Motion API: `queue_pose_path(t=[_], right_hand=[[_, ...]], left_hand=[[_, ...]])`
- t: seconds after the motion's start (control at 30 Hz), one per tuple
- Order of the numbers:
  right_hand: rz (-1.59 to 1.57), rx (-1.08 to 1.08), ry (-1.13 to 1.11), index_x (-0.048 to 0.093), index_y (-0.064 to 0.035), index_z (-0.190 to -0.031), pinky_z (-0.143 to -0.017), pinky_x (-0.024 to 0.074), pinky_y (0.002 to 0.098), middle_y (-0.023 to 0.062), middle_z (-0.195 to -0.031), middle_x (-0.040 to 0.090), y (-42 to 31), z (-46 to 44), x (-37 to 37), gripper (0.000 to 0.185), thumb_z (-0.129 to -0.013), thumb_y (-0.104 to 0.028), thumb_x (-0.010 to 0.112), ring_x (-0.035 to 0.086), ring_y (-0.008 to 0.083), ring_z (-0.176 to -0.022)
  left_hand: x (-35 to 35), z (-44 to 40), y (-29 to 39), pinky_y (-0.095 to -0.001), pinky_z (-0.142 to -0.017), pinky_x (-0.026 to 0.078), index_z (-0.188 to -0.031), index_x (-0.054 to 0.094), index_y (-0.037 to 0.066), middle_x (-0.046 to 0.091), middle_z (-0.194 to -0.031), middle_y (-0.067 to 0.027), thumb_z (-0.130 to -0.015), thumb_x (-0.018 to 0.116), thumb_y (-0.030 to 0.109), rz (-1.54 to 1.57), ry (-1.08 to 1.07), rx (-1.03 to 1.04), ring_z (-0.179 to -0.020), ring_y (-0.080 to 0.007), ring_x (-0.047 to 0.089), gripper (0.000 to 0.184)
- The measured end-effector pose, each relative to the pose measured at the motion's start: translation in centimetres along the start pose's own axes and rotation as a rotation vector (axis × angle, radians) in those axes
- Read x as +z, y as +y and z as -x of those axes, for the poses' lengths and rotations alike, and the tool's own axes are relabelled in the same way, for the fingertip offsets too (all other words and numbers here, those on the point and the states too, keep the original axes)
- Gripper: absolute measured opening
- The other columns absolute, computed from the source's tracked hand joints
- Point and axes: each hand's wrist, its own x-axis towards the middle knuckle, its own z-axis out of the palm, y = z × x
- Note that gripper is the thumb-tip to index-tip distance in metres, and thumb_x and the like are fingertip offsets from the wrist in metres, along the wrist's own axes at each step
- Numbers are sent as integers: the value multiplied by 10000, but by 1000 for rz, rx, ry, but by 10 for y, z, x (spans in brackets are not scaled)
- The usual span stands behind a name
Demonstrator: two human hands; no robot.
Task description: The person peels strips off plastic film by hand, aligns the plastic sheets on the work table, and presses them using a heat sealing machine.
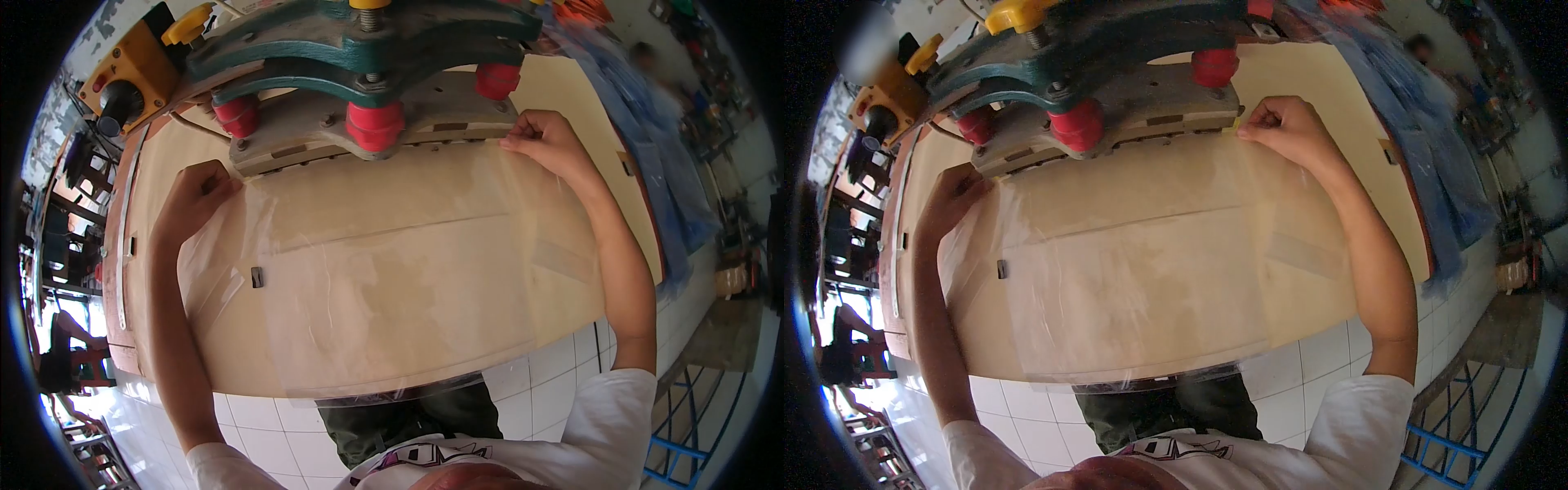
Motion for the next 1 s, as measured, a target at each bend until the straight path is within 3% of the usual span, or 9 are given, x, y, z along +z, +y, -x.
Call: queue_pose_path(t=[0.17, 0.27, 0.33, 0.43, 0.53, 1.0], right_hand=[[-7, 52, -15, 684, -13, -800, -607, 461, 251, 21, -697, 657, -2, 1, -1, 200, -791, -182, 791, 586, 77, -661], [-70, -4, -5, 682, -12, -798, -612, 463, 249, 21, -701, 657, 0, 0, 0, 197, -792, -177, 789, 587, 74, -667], [-28, 36, -21, 679, -10, -797, -618, 466, 248, 24, -713, 662, -2, 0, -1, 195, -792, -172, 788, 592, 75, -674], [-34, 42, -29, 631, -36, -791, -584, 399, 212, -29, -706, 600, -6, 2, 0, 177, -817, -143, 769, 525, 37, -649], [-29, -17, 5, 675, -5, -793, -619, 467, 250, 25, -721, 665, 1, 1, 0, 198, -786, -166, 790, 591, 79, -671], [1, 31, -1, 665, -7, -792, -620, 443, 241, 4, -694, 627, -8, 2, 0, 158, -787, -118, 777, 559, 76, -666]], left_hand=[[0, -1, -7, -298, -522, 294, -728, 508, 10, 371, -604, 17, -897, 689, 163, 29, 8, 13, -602, -76, 320, 291], [-3, -1, -4, -286, -599, 365, -806, 549, -4, 452, -694, 31, -918, 678, 181, -36, -77, -88, -680, -81, 395, 252], [2, -2, -12, -297, -510, 282, -727, 513, 11, 366, -588, 22, -895, 692, 163, 30, 7, 28, -587, -72, 318, 289], [2, -1, -7, -297, -512, 289, -726, 521, 11, 371, -588, 20, -896, 693, 175, 6, 8, 21, -586, -74, 321, 292], [0, -1, -3, -298, -515, 298, -724, 526, 10, 380, -589, 17, -894, 697, 191, -18, 7, 45, -587, -76, 329, 302], [-3, 2, -1, -301, -522, 324, -709, 550, 9, 420, -583, 16, -877, 705, 233, 19, -2, -9, -578, -79, 366, 320]])
